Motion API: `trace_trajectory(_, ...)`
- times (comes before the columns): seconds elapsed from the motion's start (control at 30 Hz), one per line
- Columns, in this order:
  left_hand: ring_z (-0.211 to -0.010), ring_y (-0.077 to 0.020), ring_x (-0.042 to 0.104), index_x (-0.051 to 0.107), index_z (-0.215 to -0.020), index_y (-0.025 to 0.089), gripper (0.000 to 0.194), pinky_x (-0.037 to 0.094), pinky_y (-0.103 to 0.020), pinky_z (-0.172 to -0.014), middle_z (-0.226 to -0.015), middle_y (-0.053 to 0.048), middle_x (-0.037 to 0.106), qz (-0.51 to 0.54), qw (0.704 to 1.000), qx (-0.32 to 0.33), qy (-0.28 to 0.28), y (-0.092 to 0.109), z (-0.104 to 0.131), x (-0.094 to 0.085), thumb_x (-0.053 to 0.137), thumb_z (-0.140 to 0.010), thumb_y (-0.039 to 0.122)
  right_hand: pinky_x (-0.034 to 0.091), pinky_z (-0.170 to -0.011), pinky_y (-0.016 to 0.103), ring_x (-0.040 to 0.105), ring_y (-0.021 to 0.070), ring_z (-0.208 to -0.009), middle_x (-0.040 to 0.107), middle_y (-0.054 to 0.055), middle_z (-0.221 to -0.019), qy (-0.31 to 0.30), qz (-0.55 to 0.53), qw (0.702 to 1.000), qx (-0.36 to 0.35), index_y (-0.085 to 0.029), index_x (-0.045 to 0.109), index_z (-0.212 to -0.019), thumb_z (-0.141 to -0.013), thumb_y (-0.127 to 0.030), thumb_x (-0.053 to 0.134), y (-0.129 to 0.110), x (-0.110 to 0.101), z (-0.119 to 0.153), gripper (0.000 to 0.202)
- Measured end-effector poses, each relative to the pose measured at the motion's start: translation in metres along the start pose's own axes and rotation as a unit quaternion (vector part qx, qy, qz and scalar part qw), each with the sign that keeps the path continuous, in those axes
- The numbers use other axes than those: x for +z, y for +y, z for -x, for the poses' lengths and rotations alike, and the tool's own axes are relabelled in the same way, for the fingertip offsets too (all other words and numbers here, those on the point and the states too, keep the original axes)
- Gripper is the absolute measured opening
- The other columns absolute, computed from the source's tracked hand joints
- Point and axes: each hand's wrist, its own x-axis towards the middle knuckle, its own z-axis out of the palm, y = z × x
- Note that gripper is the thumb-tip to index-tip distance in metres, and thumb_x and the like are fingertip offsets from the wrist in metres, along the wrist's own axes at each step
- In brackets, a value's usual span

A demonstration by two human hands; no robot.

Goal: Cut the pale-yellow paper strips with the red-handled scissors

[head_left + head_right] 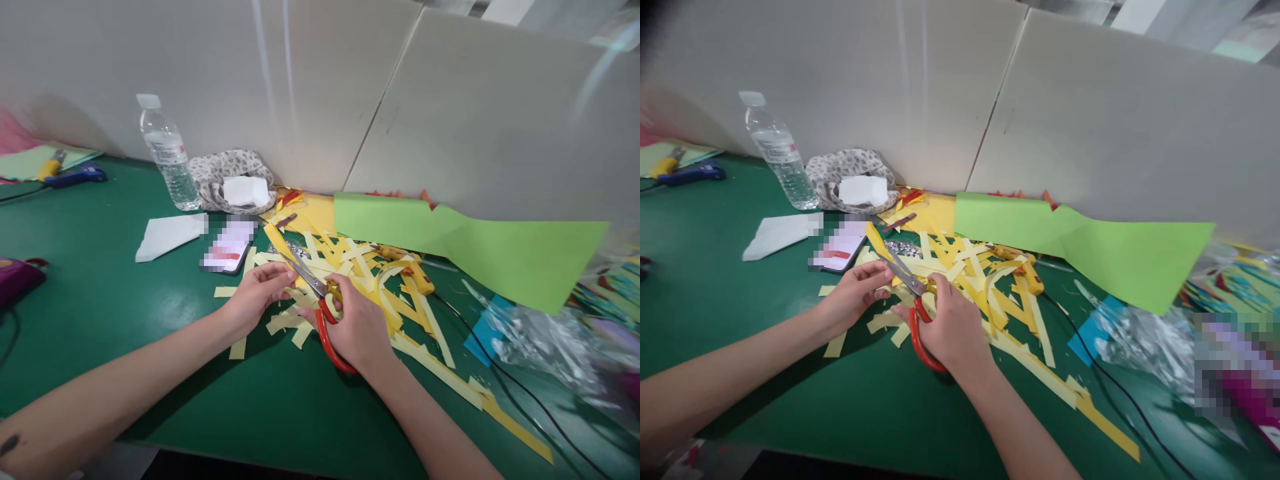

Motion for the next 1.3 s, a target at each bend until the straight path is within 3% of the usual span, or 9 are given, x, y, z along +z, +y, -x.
trace_trajectory(0.37,-0.062,-0.0066,0.056,0.066,-0.069,0.016,0.013,0.045,-0.017,-0.057,-0.065,0.002,0.062,0.002,1.0,-0.011,0.001,0.0026,0.0007,0.0018,0.075,-0.064,0.024,0.042,-0.052,0.026,0.064,0.0208,-0.066,0.068,0.008,-0.077,0.031,0.03,0.999,-0.02,-0.013,0.051,-0.108,-0.074,-0.051,0.054,0.0014,0.0024,-0.0012,0.051)
trace_trajectory(0.97,-0.065,-0.0071,0.059,0.068,-0.075,0.016,0.014,0.048,-0.019,-0.062,-0.073,0.001,0.065,0.015,0.999,-0.035,-0.017,0.0059,-0.0016,-0.0009,0.074,-0.065,0.023,0.043,-0.053,0.027,0.064,0.0202,-0.064,0.068,0.008,-0.077,0.064,0.034,0.997,-0.023,-0.013,0.051,-0.108,-0.073,-0.054,0.055,0.0038,0.006,-0.001,0.054)
trace_trajectory(1.3,-0.067,-0.0072,0.06,0.067,-0.075,0.016,0.015,0.048,-0.018,-0.061,-0.074,0.001,0.064,0.016,0.999,-0.035,-0.018,0.0054,-0.0023,-0.0022,0.075,-0.065,0.024,0.041,-0.052,0.027,0.062,0.0196,-0.058,0.065,0.006,-0.066,0.075,0.047,0.996,-0.013,-0.013,0.053,-0.106,-0.073,-0.058,0.053,0.002,0.0057,-0.0012,0.055)
